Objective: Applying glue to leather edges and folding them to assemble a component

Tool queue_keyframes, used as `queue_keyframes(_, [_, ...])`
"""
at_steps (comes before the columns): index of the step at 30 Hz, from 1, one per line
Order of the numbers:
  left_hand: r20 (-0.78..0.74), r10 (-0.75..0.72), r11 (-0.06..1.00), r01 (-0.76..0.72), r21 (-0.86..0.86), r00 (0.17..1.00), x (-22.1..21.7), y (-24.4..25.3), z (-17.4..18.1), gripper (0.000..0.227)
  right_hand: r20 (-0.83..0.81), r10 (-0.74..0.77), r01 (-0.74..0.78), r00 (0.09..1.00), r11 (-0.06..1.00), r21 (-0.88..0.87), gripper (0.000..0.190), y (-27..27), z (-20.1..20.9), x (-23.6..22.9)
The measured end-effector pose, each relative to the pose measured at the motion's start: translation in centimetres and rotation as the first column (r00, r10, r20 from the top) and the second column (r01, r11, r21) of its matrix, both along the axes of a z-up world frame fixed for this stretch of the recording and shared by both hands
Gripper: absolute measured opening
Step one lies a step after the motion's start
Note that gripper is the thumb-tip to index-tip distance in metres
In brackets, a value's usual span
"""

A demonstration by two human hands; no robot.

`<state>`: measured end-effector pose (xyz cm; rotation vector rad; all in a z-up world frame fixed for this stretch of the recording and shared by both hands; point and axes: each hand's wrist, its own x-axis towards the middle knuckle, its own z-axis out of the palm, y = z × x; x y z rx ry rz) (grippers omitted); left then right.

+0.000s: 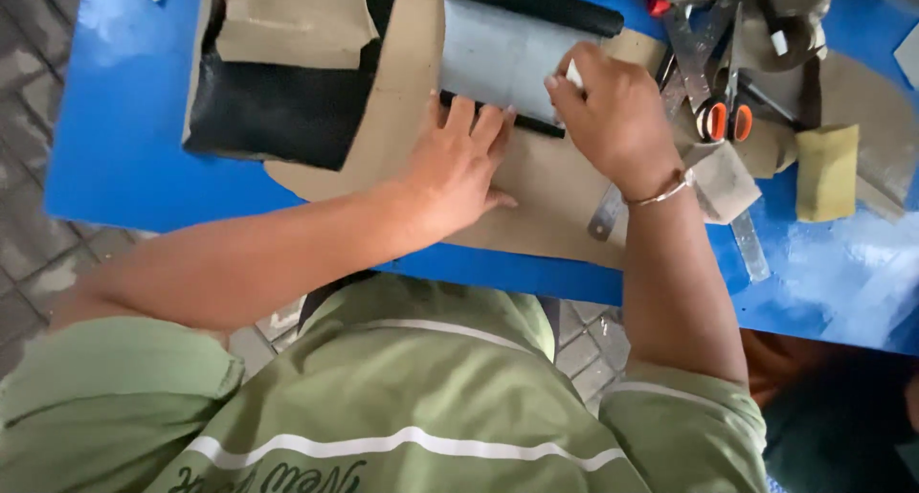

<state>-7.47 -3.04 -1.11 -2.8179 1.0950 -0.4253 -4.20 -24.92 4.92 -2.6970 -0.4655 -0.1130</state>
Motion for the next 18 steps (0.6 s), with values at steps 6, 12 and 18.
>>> queue_keyframes(6, [0.142, -0.188, 0.971, 0.206, -0.121, 0.972, 3.1, 0.9, -0.1, 0.026, 0.045, 0.032, -0.026, 0.998, 0.991, -0.129, 0.025, -0.9, 0.0, 0.0])
queue_keyframes(12, [-0.021, -0.284, 0.93, 0.27, -0.247, 0.959, 6.8, 1.9, 1.1, 0.013, -0.174, -0.048, -0.013, 0.984, 0.944, -0.33, 0.019, 0.1, -0.6, 0.4])
queue_keyframes(18, [0.001, -0.282, 0.918, 0.27, -0.289, 0.959, 7.2, 2.2, 0.1, 0.018, -0.229, 0.049, -0.119, 0.972, 0.946, -0.301, 0.024, 1.5, 2.0, -0.7])
